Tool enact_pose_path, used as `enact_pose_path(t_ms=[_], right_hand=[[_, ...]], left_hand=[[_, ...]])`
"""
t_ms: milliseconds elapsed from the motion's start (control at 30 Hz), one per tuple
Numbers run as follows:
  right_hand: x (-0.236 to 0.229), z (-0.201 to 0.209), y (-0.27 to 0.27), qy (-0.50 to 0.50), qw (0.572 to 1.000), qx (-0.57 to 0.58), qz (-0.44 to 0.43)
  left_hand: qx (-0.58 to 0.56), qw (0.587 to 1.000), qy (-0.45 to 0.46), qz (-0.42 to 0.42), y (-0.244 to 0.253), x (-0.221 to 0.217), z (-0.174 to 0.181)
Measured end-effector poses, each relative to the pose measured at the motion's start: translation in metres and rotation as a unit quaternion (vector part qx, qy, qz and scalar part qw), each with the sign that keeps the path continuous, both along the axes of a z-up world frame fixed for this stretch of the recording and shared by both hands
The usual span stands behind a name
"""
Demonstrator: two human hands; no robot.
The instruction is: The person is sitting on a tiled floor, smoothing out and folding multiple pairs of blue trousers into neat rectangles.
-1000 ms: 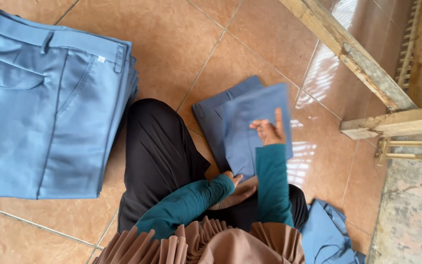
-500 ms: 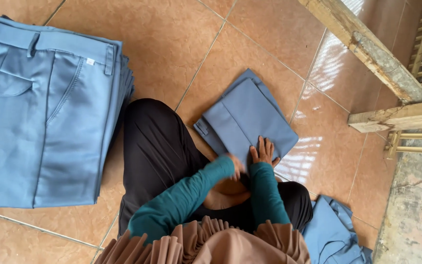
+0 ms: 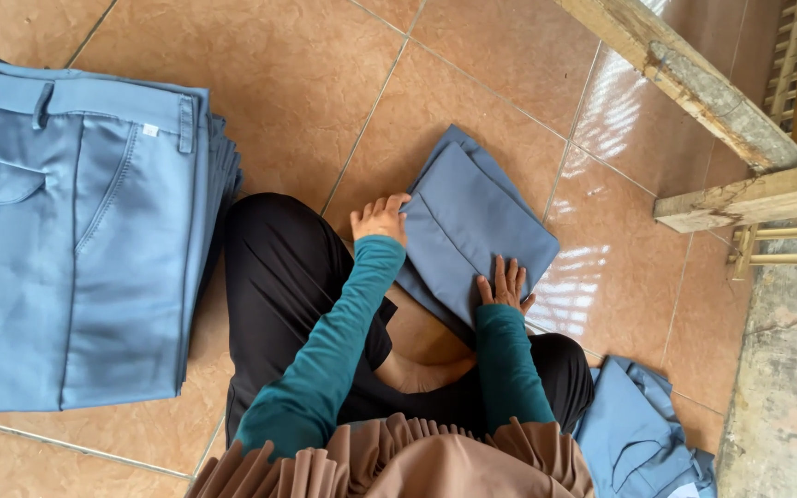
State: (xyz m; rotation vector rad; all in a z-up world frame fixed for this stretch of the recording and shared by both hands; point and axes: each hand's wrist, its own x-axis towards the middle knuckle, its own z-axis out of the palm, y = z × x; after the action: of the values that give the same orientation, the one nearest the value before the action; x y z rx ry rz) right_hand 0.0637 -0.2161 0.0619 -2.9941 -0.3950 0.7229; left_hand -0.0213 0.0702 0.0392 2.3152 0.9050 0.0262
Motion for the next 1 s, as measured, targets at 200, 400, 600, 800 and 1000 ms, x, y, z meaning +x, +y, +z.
enact_pose_path(t_ms=[200,400,600,800,1000], right_hand=[[0.013,-0.020,-0.003,0.013,0.999,0.009,-0.046],[0.016,-0.039,-0.001,-0.043,0.997,-0.010,-0.057],[-0.020,-0.041,0.085,-0.065,0.996,0.028,0.053],[-0.005,-0.033,0.025,-0.086,0.994,0.016,-0.061],[0.031,-0.053,0.009,-0.082,0.984,0.013,-0.159]], left_hand=[[0.114,0.987,0.033,0.104,-0.005,-0.005,-0.097],[0.191,0.981,-0.028,0.007,-0.043,0.013,-0.049],[0.087,0.979,0.018,-0.186,-0.071,0.049,-0.053],[0.221,0.974,-0.012,-0.054,-0.074,0.019,-0.038],[0.282,0.957,-0.063,-0.018,-0.077,0.017,-0.039]])
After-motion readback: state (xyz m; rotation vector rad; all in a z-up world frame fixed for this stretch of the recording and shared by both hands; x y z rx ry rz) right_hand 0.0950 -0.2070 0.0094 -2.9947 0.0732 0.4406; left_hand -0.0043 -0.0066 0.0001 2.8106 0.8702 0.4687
